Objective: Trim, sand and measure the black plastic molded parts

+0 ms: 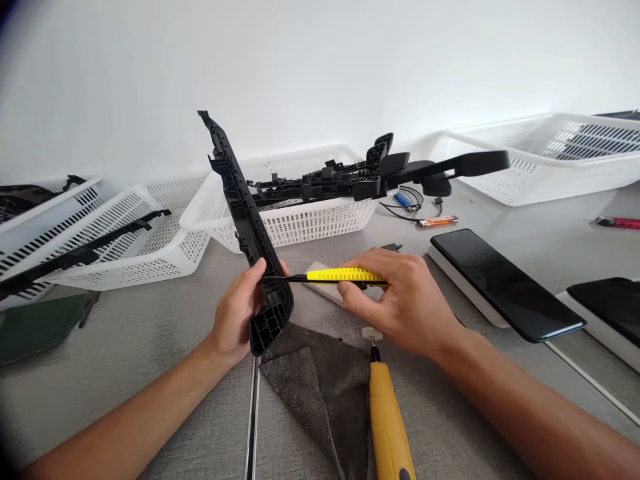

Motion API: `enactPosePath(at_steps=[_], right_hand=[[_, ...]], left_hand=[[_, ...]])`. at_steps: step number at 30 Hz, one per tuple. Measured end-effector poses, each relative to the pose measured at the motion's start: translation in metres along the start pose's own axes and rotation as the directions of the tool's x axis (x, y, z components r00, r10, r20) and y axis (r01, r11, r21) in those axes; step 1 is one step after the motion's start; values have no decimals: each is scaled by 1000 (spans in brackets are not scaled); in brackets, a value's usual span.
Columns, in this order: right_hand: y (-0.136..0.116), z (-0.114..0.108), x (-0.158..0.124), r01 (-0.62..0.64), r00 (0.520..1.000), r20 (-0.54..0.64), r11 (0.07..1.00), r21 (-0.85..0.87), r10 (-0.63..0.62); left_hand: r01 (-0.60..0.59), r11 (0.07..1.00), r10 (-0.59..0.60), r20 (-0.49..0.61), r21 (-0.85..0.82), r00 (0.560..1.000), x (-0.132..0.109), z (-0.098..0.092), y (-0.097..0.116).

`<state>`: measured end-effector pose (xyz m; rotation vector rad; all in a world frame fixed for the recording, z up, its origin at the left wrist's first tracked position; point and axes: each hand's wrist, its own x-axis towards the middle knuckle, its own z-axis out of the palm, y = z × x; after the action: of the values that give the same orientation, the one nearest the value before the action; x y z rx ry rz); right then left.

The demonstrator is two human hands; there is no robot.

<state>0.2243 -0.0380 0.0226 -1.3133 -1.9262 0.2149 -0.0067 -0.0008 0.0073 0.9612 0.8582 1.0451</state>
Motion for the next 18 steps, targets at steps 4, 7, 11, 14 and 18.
enactPosePath(at_steps=[4, 7, 11, 14, 18], right_hand=[[1, 1, -1, 32, 999, 26, 999, 36, -33], [1, 1, -1, 28, 1000, 13, 999, 31, -28], [-1, 1, 0, 4, 1000, -4, 1000, 22, -4], [-1, 0, 1, 3, 1000, 21, 1000, 30, -3], [2, 0, 0, 23, 999, 32, 999, 44, -25]], left_hand=[[9, 1000, -9, -8, -3, 1000, 0, 0, 1], [15, 1000, -15, -9, 5, 1000, 0, 0, 2], [11, 1000, -11, -32, 14, 999, 0, 1, 2], [8, 1000, -8, -24, 9, 1000, -1, 2, 2], [27, 1000, -27, -2, -4, 1000, 0, 0, 2]])
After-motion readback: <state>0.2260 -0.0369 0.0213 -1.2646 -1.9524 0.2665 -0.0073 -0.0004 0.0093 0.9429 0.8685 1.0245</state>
